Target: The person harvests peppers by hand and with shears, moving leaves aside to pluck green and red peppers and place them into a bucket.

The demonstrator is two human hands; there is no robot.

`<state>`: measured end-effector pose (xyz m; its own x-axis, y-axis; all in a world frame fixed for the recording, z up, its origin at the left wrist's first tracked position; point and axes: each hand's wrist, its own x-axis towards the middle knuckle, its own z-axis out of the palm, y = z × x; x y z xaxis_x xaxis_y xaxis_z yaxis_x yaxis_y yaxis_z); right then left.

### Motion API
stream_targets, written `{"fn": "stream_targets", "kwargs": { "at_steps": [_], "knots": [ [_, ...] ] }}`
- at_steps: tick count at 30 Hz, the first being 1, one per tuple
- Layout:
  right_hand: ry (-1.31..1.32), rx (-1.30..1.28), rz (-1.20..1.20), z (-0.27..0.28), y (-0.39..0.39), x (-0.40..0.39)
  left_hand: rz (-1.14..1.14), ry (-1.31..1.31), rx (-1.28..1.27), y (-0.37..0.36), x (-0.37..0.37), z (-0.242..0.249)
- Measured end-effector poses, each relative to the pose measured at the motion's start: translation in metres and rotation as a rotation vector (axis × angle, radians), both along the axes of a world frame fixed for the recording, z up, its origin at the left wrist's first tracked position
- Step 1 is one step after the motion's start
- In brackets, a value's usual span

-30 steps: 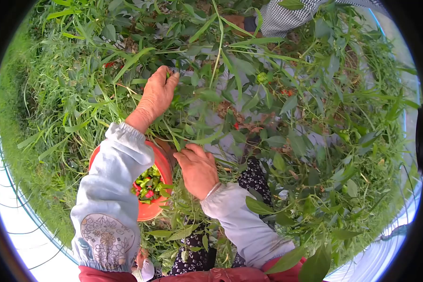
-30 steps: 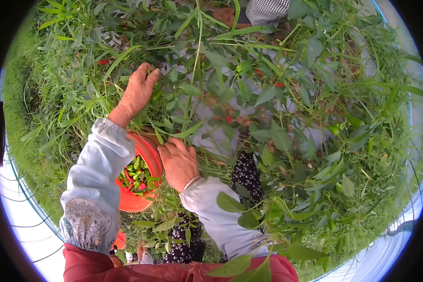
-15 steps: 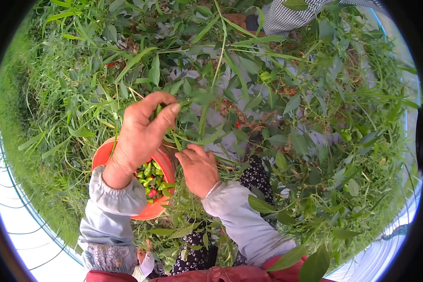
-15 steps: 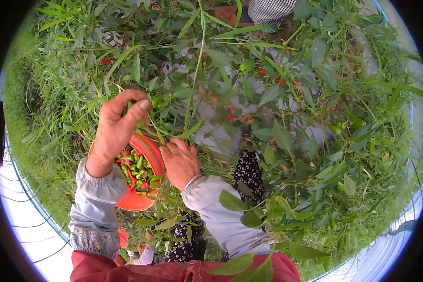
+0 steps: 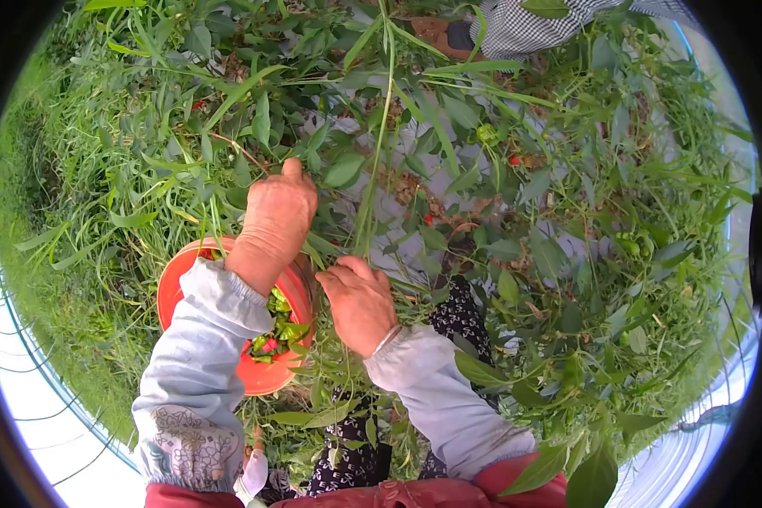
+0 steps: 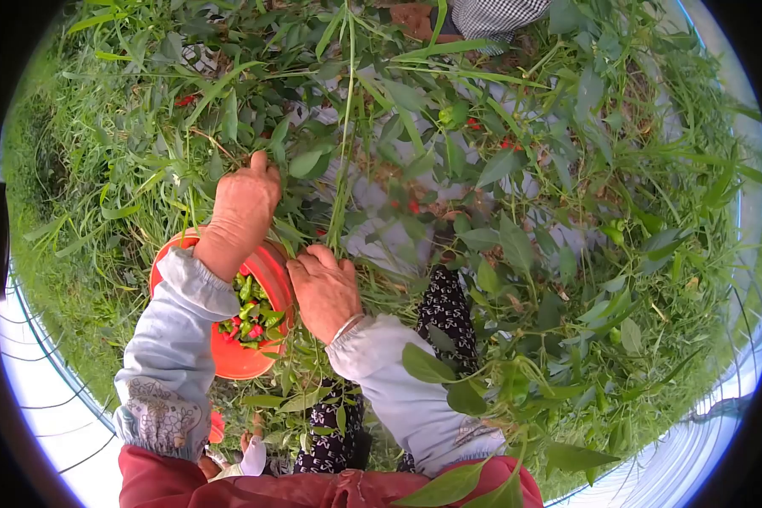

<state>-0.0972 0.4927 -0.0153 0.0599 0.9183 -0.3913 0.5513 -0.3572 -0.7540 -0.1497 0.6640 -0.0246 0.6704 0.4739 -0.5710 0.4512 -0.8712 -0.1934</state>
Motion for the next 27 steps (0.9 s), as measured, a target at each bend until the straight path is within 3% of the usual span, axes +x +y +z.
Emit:
{"fn": "stream_targets", "kwargs": {
  "at_steps": [3, 8, 14, 16, 17, 19, 20, 21, 23, 27],
  "knots": [
    [0.003, 0.004, -0.005, -0.001, 0.000, -0.001, -0.081, 0.154, 0.034, -0.009, 0.002, -0.006],
    [0.006, 0.054, -0.067, -0.002, 0.002, -0.005, -0.129, 0.081, 0.010, -0.007, 0.004, 0.005],
    [-0.006, 0.009, -0.042, 0.011, 0.010, -0.001, 0.194, -0.064, -0.246, 0.000, -0.007, 0.021],
    [-0.026, 0.000, -0.034, 0.012, 0.010, -0.002, 0.386, -0.393, -0.465, -0.003, -0.015, 0.033],
    [-0.048, -0.020, -0.020, 0.013, 0.010, -0.001, 0.386, -0.391, -0.466, -0.003, -0.019, 0.039],
    [-0.068, -0.041, -0.004, 0.011, 0.010, -0.002, 0.776, -0.593, -0.969, -0.006, -0.028, 0.051],
    [-0.043, -0.055, -0.006, 0.009, 0.010, -0.003, 0.896, -0.667, -1.105, -0.010, -0.029, 0.060],
    [-0.020, -0.067, -0.008, 0.006, 0.010, -0.004, 0.898, -0.666, -1.106, -0.012, -0.032, 0.071],
    [-0.028, -0.040, -0.027, 0.002, 0.007, -0.006, 1.169, -0.592, -1.305, -0.016, -0.045, 0.089],
    [-0.066, -0.041, -0.019, 0.003, 0.009, -0.005, 1.092, -0.343, -1.200, -0.021, -0.099, 0.108]
  ]
}}
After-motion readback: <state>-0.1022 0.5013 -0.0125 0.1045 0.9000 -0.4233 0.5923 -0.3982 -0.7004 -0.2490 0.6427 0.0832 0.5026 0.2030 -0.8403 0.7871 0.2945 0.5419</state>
